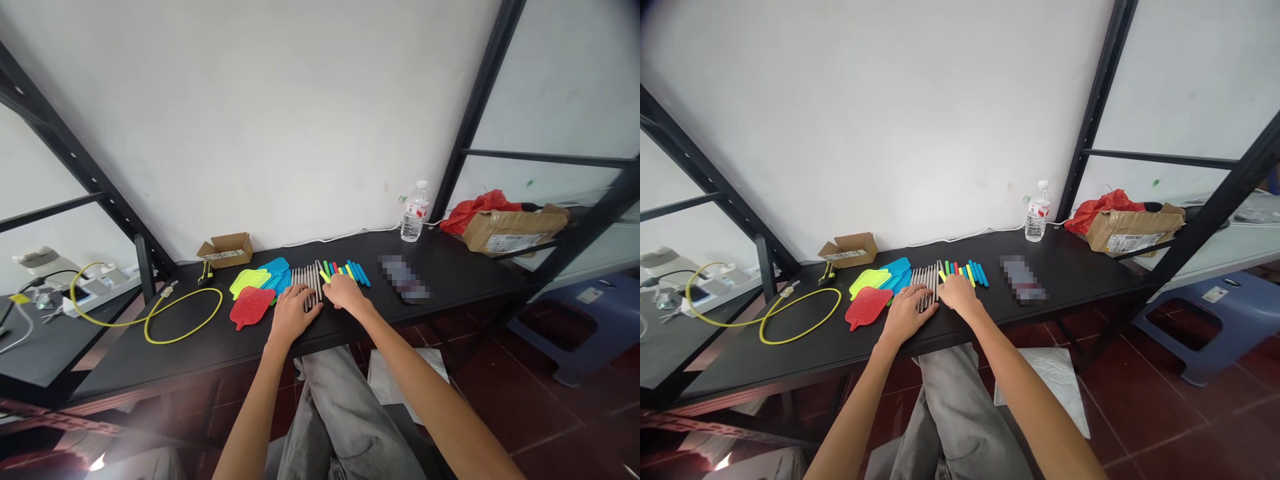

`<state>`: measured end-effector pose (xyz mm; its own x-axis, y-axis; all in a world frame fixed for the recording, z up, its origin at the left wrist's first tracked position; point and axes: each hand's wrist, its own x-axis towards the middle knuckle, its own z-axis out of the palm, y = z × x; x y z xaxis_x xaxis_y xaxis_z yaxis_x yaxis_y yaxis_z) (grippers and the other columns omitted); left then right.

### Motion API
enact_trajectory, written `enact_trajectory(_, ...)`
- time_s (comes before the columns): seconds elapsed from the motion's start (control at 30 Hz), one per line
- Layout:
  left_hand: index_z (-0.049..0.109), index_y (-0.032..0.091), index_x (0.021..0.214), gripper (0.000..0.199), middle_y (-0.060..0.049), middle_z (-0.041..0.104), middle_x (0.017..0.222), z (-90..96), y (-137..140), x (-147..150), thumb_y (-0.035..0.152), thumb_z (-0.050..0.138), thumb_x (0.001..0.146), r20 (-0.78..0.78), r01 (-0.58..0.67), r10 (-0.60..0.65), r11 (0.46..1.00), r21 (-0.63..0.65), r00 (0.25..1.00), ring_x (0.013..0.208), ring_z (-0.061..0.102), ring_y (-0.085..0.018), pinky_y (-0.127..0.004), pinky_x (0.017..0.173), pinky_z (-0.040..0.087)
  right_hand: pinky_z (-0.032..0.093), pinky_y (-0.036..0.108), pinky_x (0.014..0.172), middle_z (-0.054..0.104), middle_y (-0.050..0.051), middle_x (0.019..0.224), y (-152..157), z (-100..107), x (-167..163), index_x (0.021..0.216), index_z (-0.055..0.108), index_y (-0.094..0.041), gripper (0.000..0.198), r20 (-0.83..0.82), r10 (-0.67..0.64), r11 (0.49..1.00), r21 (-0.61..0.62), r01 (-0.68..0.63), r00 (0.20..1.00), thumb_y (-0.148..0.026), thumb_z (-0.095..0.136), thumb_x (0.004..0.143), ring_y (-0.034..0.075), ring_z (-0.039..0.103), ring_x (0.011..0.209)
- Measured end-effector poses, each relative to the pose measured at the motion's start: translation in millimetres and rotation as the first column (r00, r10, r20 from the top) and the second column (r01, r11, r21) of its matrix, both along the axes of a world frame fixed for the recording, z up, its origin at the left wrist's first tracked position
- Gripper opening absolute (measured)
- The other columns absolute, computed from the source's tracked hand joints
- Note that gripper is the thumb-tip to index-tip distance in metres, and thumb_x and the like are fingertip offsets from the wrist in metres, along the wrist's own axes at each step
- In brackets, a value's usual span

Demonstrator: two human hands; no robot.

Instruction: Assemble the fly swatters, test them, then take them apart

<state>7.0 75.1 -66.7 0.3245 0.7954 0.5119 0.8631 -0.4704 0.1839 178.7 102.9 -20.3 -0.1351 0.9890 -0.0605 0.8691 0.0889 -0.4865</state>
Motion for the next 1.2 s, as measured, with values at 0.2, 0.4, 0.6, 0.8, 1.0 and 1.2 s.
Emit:
enact_trajectory(0.2, 0.058, 0.023, 0.128, 0.042, -0.009, 0.060, 0.128, 5.9, -3, 2, 0.042, 0.057, 0.090, 0.055, -0.021, 0.016, 0.996, 0.086, 0.998, 0.117, 0.055, -0.028, -0.041, 0.098, 0.044, 0.033, 0.027, 0.058, 0.065, 0.007, 0.073, -10, -24, 29, 0.098, 0.057, -0.016, 0.027, -0.100, 0.088, 0.962, 0.266, -0.058, 0.991, -0.028, 0.033, 0.099, 0.019, 0.060, 0.064)
enact_trajectory(0.4, 0.056, 0.026, 0.132, 0.041, -0.011, 0.050, 0.143, 15.6, -15, 5, 0.035, 0.055, 0.092, -0.014, -0.090, 0.100, 0.947, 0.310, 0.995, 0.135, 0.040, -0.032, -0.050, 0.110, 0.030, 0.031, 0.025, 0.061, 0.067, 0.004, 0.080, -17, -38, 36, 0.108, 0.060, -0.022, 0.028, -0.112, 0.272, 0.906, 0.365, -0.215, 0.956, -0.035, 0.037, 0.099, 0.019, 0.060, 0.072)
enact_trajectory(0.6, 0.062, 0.026, 0.120, 0.029, -0.005, 0.069, 0.097, 10.5, -12, 0, 0.026, 0.042, 0.098, -0.110, -0.003, 0.031, 0.970, 0.245, 0.993, 0.099, 0.062, -0.022, -0.045, 0.105, 0.035, 0.033, 0.025, 0.061, 0.069, 0.002, 0.081, -17, -41, 37, 0.107, 0.065, -0.024, 0.027, -0.209, 0.367, 0.887, 0.372, -0.273, 0.907, -0.038, 0.044, 0.097, 0.018, 0.059, 0.068)
enact_trajectory(0.8, 0.052, 0.020, 0.133, 0.046, -0.010, 0.068, 0.110, 8.2, -10, 0, 0.046, 0.047, 0.095, -0.072, 0.023, -0.007, 0.976, 0.215, 0.997, 0.102, 0.061, -0.025, -0.041, 0.095, 0.039, 0.038, 0.027, 0.062, 0.064, 0.002, 0.075, -10, -44, 42, 0.097, 0.064, -0.018, 0.034, -0.426, 0.374, 0.900, 0.380, -0.212, 0.824, -0.043, 0.041, 0.097, 0.016, 0.055, 0.062)
enact_trajectory(1.0, 0.065, 0.025, 0.107, 0.028, -0.005, 0.069, 0.090, 9.1, -8, -13, 0.030, 0.039, 0.100, -0.156, 0.004, 0.031, 0.976, 0.217, 0.987, 0.088, 0.062, -0.021, -0.038, 0.089, 0.037, 0.040, 0.026, 0.055, 0.060, 0.001, 0.075, -7, -50, 44, 0.106, 0.062, -0.017, 0.041, -0.621, 0.325, 0.939, 0.304, -0.164, 0.713, -0.051, 0.042, 0.095, 0.013, 0.050, 0.054)
enact_trajectory(1.2, 0.067, 0.024, 0.107, 0.029, -0.007, 0.069, 0.093, 12.5, -11, -70, 0.028, 0.039, 0.099, -0.113, -0.219, 0.250, 0.948, 0.233, 0.962, 0.085, 0.060, -0.022, -0.035, 0.079, 0.036, 0.039, 0.027, 0.053, 0.059, 0.002, 0.071, -2, -55, 49, 0.114, 0.066, -0.015, 0.048, -0.634, 0.238, 0.956, 0.287, -0.061, 0.736, -0.053, 0.050, 0.088, 0.016, 0.051, 0.058)
